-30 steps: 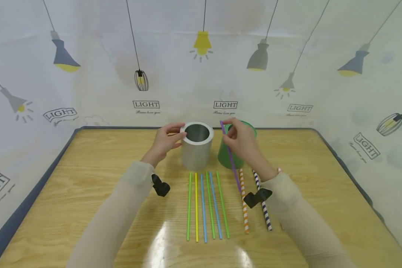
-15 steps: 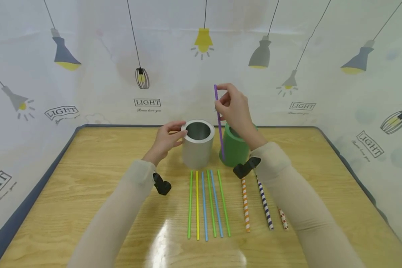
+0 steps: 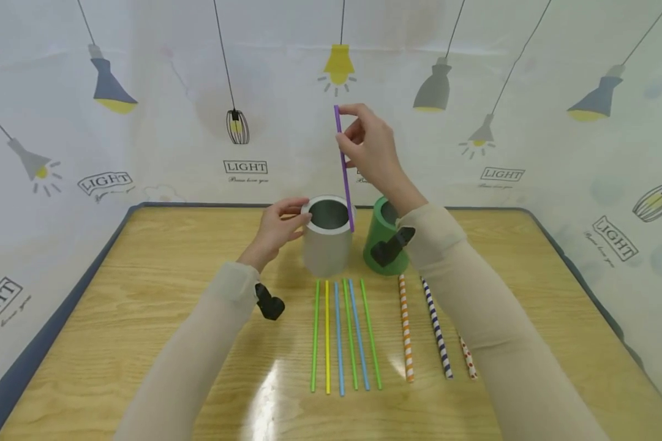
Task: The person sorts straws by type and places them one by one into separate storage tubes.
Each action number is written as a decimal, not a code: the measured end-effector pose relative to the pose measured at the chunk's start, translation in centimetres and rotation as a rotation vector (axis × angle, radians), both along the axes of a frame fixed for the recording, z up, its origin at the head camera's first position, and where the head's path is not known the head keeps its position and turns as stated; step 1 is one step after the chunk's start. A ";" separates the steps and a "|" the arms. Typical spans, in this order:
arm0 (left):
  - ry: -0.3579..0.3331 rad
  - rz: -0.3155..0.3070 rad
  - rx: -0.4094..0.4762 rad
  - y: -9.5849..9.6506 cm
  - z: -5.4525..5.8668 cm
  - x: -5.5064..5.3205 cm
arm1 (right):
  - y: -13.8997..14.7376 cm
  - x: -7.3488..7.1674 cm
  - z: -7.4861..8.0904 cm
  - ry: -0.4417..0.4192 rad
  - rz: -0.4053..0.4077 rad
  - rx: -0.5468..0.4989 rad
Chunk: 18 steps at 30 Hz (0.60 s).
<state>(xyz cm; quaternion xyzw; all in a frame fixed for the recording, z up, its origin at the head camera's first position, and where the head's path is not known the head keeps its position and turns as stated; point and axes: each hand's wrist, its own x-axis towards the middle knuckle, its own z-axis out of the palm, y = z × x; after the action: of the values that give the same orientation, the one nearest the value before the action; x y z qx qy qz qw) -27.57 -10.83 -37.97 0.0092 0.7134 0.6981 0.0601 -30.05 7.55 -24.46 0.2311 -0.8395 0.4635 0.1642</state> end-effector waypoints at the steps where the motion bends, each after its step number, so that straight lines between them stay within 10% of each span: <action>1: 0.003 0.002 0.002 0.0 0.0 0.0 | -0.1 -0.1 0.2 0.001 0.004 0.000; 18: -0.001 -0.004 -0.003 0.0 -0.1 -0.2 | -2.1 -1.9 -2.2 -0.046 0.102 0.023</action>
<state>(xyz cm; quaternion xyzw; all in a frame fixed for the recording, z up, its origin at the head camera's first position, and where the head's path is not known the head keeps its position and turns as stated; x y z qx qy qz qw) -27.74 -10.83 -38.12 0.0103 0.7143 0.6970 0.0617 -31.93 5.46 -26.65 0.2649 -0.8354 0.4668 0.1183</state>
